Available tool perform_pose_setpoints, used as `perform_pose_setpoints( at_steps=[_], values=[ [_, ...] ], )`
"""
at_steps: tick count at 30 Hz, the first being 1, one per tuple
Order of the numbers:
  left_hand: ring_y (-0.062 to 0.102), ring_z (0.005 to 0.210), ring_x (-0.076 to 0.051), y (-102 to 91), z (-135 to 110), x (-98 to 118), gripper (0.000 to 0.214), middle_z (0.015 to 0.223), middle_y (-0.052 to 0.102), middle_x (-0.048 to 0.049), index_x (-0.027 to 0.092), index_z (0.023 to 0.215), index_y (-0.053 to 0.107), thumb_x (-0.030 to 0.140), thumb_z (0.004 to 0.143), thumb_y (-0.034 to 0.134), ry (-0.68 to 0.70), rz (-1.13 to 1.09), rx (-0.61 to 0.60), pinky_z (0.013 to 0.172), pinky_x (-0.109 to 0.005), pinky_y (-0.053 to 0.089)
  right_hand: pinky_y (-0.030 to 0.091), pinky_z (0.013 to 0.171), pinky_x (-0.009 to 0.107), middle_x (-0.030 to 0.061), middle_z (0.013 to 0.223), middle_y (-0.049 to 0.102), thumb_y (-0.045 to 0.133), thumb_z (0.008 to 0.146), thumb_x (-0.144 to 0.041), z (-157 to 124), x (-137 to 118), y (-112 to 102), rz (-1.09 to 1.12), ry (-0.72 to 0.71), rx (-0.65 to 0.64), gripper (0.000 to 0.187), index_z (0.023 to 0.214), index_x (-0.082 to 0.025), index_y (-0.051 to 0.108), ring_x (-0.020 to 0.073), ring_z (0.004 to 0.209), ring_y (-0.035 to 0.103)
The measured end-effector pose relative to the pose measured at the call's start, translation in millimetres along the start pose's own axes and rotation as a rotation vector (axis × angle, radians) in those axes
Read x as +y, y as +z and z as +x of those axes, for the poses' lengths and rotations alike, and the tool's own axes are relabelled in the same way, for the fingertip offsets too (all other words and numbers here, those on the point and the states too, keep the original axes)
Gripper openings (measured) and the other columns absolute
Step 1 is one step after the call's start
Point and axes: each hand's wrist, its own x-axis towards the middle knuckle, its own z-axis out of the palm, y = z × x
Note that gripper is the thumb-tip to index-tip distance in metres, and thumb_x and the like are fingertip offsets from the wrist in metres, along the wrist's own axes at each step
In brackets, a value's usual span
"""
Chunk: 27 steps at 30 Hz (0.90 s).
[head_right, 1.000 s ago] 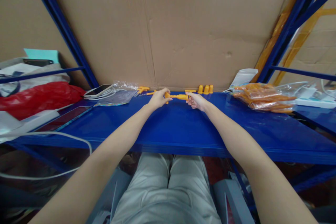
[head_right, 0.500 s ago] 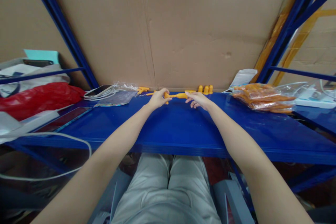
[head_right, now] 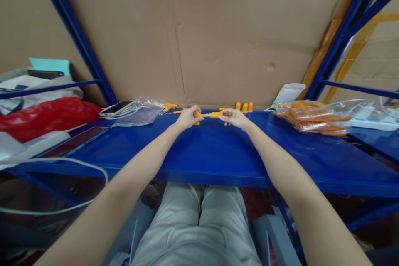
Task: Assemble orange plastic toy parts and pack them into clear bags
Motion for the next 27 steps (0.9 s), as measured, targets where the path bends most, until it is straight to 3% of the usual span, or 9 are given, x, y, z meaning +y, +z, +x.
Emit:
perform_pose_setpoints(
  at_steps=[6,13,19,27],
  values=[
    [0.062,0.065,-0.013,-0.5,1,-2,0.023,0.069,0.065,0.0026,0.018,0.091,0.058,0.013,0.075,0.074,0.083,0.057,0.061,0.068,-0.024,0.046,0.047,0.054,0.028,0.0108,0.077,0.07,0.077,0.07,-0.054,2,3,-2,-0.015,-0.077,-0.062,0.04,0.077,-0.015,0.069,0.0152,0.058,0.06],
    [0.062,0.069,-0.015,0.5,2,1,0.021,0.068,0.065,0.0025,0.018,0.093,0.057,0.014,0.078,0.072,0.166,0.105,0.081,0.07,-0.025,0.045,0.043,0.055,0.03,0.0094,0.066,0.066,0.072,0.066,-0.069,-2,0,-5,0.014,-0.05,-0.066,0.055,0.071,-0.013,0.069,0.0141,0.055,0.057],
    [0.064,0.076,-0.017,0.1,1,4,0.021,0.072,0.066,0.0006,0.018,0.093,0.057,0.014,0.079,0.071,0.213,0.171,0.108,0.074,-0.027,0.045,0.039,0.052,0.03,0.0062,0.058,0.06,0.072,0.066,-0.067,-3,-2,-3,0.067,0.01,-0.066,0.054,0.066,-0.013,0.065,0.0124,0.052,0.053],
    [0.066,0.093,-0.021,0.4,-1,6,0.021,0.096,0.069,-0.007,0.017,0.1,0.057,0.013,0.082,0.067,0.239,0.275,0.139,0.081,-0.03,0.047,0.041,0.052,0.027,0.0062,0.062,0.061,0.07,0.081,-0.045,-4,-7,1,0.22,0.154,-0.041,0.036,0.063,-0.015,0.063,0.01,0.052,0.051]
  ],
)
